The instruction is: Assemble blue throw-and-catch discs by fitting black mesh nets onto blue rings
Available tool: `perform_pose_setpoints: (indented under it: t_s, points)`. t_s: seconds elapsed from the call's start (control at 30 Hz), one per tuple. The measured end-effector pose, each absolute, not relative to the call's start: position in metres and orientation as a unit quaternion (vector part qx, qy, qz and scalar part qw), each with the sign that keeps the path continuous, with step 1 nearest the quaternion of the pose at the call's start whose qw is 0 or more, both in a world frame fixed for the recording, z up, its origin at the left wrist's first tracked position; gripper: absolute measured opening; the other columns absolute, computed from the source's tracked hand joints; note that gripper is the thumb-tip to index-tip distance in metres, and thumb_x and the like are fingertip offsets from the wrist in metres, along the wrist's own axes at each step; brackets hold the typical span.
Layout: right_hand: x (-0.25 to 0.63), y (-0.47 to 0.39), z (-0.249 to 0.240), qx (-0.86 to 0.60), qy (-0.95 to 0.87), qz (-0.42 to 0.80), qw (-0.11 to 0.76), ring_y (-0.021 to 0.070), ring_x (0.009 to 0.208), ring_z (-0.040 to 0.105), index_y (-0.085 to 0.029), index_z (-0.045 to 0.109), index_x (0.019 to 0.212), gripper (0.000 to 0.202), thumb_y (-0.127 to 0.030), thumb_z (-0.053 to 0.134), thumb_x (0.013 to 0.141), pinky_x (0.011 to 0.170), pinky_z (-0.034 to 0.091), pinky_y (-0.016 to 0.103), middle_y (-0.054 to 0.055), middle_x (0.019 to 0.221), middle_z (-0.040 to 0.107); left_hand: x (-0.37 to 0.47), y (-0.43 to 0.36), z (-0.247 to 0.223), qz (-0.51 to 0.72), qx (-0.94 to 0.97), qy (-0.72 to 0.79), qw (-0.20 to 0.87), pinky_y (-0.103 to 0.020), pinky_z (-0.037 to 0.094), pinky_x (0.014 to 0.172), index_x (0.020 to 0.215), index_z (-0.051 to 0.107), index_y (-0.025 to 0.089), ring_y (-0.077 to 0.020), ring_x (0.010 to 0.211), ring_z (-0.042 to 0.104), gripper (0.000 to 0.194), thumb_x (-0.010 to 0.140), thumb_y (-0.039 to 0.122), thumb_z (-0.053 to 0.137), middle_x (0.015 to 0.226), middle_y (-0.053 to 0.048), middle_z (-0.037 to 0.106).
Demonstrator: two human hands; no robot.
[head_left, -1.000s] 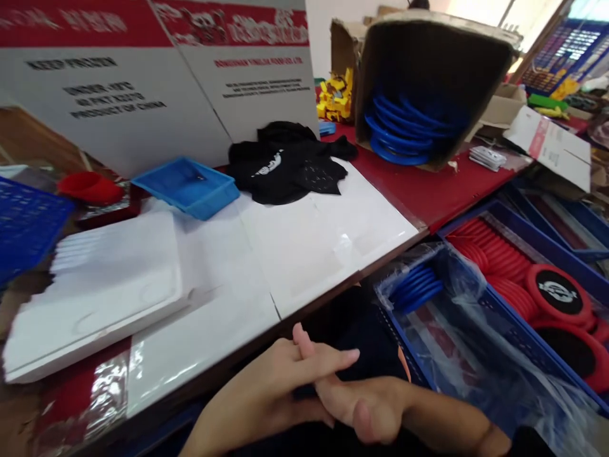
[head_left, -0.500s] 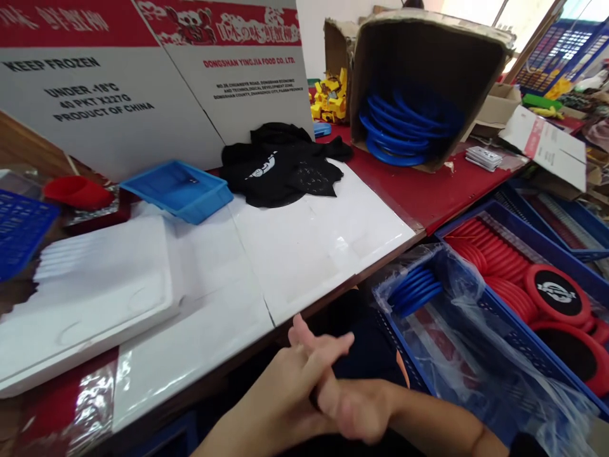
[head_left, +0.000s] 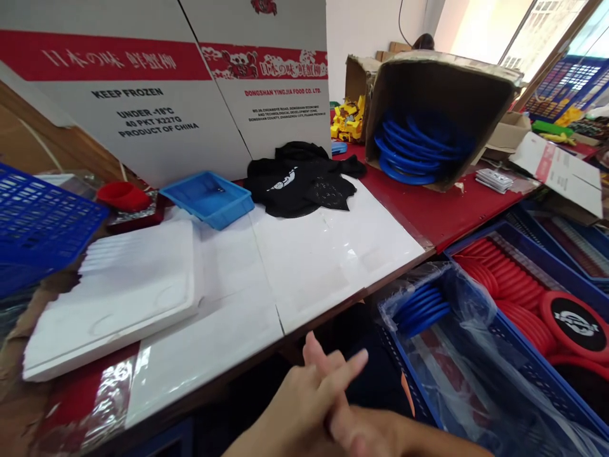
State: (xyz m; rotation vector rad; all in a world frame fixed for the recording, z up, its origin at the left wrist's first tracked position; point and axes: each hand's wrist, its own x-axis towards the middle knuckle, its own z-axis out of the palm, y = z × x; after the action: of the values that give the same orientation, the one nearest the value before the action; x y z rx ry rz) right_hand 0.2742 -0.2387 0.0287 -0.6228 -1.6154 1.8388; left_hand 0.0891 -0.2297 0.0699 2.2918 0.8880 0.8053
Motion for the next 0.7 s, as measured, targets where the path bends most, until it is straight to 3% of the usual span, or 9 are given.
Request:
perform_pose_setpoints:
  t_s: [0.07, 0.13, 0.23, 0.3, 0.37, 0.43, 0.5, 0.6, 0.7]
  points:
    - [0.271, -0.227, 0.031, -0.172, -0.634, 0.684, 0.317, 0.0324, 0.171, 0.013, -0.024, 0.004, 0.177, 0.105, -0.083, 0.044, 0.1, 0.136, 0.021, 0.053, 0.013, 0.185, 0.01, 0.096, -0.226, 0.062, 0.291, 0.84, 0.39, 0.24, -0.03, 0.058, 0.057, 0.174, 0.016, 0.039, -0.0206, 0.069, 0.07, 0.141, 0.063, 0.063, 0.101, 0.114, -0.007, 0.074]
    - [0.271, -0.218, 0.034, -0.127, -0.648, 0.676, 0.326, 0.0292, 0.171, -0.004, -0.028, -0.016, 0.173, 0.095, -0.077, 0.033, 0.107, 0.137, 0.01, 0.054, 0.006, 0.182, -0.017, 0.099, -0.224, 0.059, 0.289, 0.831, 0.413, 0.237, -0.031, 0.058, 0.056, 0.173, 0.013, 0.038, -0.0197, 0.067, 0.07, 0.149, 0.057, 0.067, 0.102, 0.12, -0.008, 0.073]
    - [0.277, -0.216, 0.035, -0.123, -0.656, 0.693, 0.273, 0.0282, 0.167, -0.017, -0.025, -0.02, 0.17, 0.108, -0.081, 0.043, 0.102, 0.138, 0.004, 0.052, 0.003, 0.176, -0.028, 0.095, -0.227, 0.066, 0.278, 0.846, 0.362, 0.274, -0.031, 0.061, 0.063, 0.168, 0.025, 0.039, -0.0202, 0.071, 0.073, 0.121, 0.073, 0.059, 0.097, 0.11, -0.003, 0.077]
    - [0.285, -0.222, 0.033, -0.13, -0.642, 0.72, 0.228, 0.0305, 0.168, -0.015, -0.021, -0.009, 0.173, 0.123, -0.094, 0.047, 0.091, 0.138, 0.003, 0.051, 0.004, 0.178, -0.021, 0.089, -0.231, 0.075, 0.254, 0.866, 0.302, 0.308, -0.031, 0.064, 0.072, 0.161, 0.038, 0.039, -0.0214, 0.08, 0.077, 0.089, 0.088, 0.047, 0.088, 0.108, -0.002, 0.08]
    - [0.293, -0.231, 0.03, -0.11, -0.595, 0.77, 0.204, 0.0334, 0.171, -0.006, -0.026, 0.006, 0.175, 0.132, -0.106, 0.044, 0.078, 0.139, 0.006, 0.052, 0.002, 0.181, -0.012, 0.08, -0.228, 0.082, 0.202, 0.882, 0.246, 0.348, -0.029, 0.066, 0.084, 0.159, 0.046, 0.039, -0.0211, 0.094, 0.08, 0.065, 0.101, 0.034, 0.074, 0.12, -0.003, 0.081]
    - [0.303, -0.239, 0.028, -0.073, -0.511, 0.832, 0.203, 0.0356, 0.171, 0.006, -0.037, 0.015, 0.175, 0.128, -0.11, 0.039, 0.073, 0.138, 0.011, 0.055, -0.001, 0.183, -0.004, 0.066, -0.218, 0.084, 0.15, 0.892, 0.234, 0.357, -0.028, 0.066, 0.094, 0.162, 0.048, 0.039, -0.0201, 0.109, 0.08, 0.059, 0.107, 0.022, 0.059, 0.141, -0.004, 0.076]
    - [0.317, -0.243, 0.022, -0.055, -0.415, 0.881, 0.222, 0.0395, 0.168, 0.022, -0.043, 0.021, 0.174, 0.121, -0.11, 0.037, 0.075, 0.136, 0.016, 0.061, 0.003, 0.183, 0.013, 0.048, -0.203, 0.081, 0.165, 0.897, 0.282, 0.298, -0.03, 0.066, 0.101, 0.162, 0.051, 0.039, -0.0198, 0.116, 0.08, 0.059, 0.108, 0.016, 0.05, 0.151, -0.002, 0.07]
    - [0.345, -0.233, -0.004, -0.119, -0.312, 0.887, 0.319, 0.0466, 0.146, 0.059, -0.033, 0.046, 0.167, 0.116, -0.107, 0.043, 0.077, 0.123, 0.035, 0.071, 0.02, 0.157, 0.063, 0.024, -0.181, 0.074, 0.3, 0.866, 0.376, 0.136, -0.035, 0.067, 0.099, 0.146, 0.067, 0.038, -0.0228, 0.11, 0.082, 0.045, 0.105, 0.019, 0.063, 0.134, 0.001, 0.08]
    - [0.383, -0.207, -0.052, -0.342, -0.263, 0.759, 0.488, 0.0378, 0.115, 0.079, -0.023, 0.07, 0.139, 0.07, -0.074, 0.07, 0.092, 0.101, 0.059, 0.058, 0.017, 0.121, 0.083, 0.016, -0.16, 0.075, 0.349, 0.837, 0.421, 0.0, -0.034, 0.066, 0.076, 0.123, 0.079, 0.035, -0.0229, 0.083, 0.084, 0.027, 0.099, 0.023, 0.075, 0.1, 0.004, 0.086]
